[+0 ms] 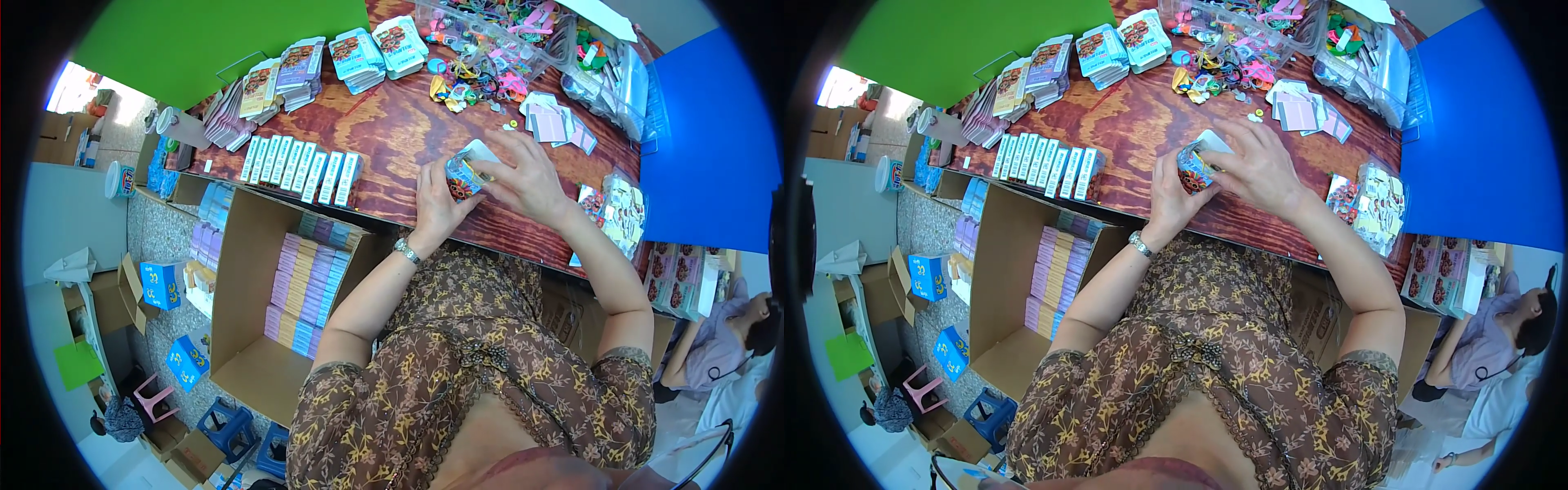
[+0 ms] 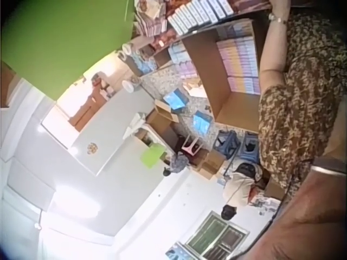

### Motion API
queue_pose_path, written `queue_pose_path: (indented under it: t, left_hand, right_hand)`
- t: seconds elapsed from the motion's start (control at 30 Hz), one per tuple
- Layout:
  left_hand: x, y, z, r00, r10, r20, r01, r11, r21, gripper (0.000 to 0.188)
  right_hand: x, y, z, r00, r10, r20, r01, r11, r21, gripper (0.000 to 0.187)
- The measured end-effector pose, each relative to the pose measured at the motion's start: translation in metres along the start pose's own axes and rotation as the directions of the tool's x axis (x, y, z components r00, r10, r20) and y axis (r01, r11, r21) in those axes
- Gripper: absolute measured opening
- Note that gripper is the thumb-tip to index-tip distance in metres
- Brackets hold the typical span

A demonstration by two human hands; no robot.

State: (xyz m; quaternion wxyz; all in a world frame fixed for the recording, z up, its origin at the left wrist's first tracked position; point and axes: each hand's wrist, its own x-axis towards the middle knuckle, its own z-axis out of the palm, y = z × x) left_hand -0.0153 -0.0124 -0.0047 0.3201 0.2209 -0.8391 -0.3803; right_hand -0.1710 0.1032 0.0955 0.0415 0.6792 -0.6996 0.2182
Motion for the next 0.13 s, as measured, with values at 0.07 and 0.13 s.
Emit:
queue_pose_path:
  t: [0.07, 0.13]
  left_hand:
    - [0.0014, 0.0072, -0.0014, 0.999, -0.046, 0.022, 0.047, 0.998, -0.052, 0.082]
    - [-0.0003, 0.0046, 0.0003, 0.999, -0.028, 0.027, 0.028, 0.999, -0.016, 0.084]
  right_hand:
    - [-0.0095, 0.0044, 0.0064, 1.0, -0.027, -0.005, 0.027, 0.995, -0.095, 0.042]
    - [-0.0133, 0.01, 0.0112, 0.992, 0.065, 0.104, -0.067, 0.998, 0.015, 0.049]
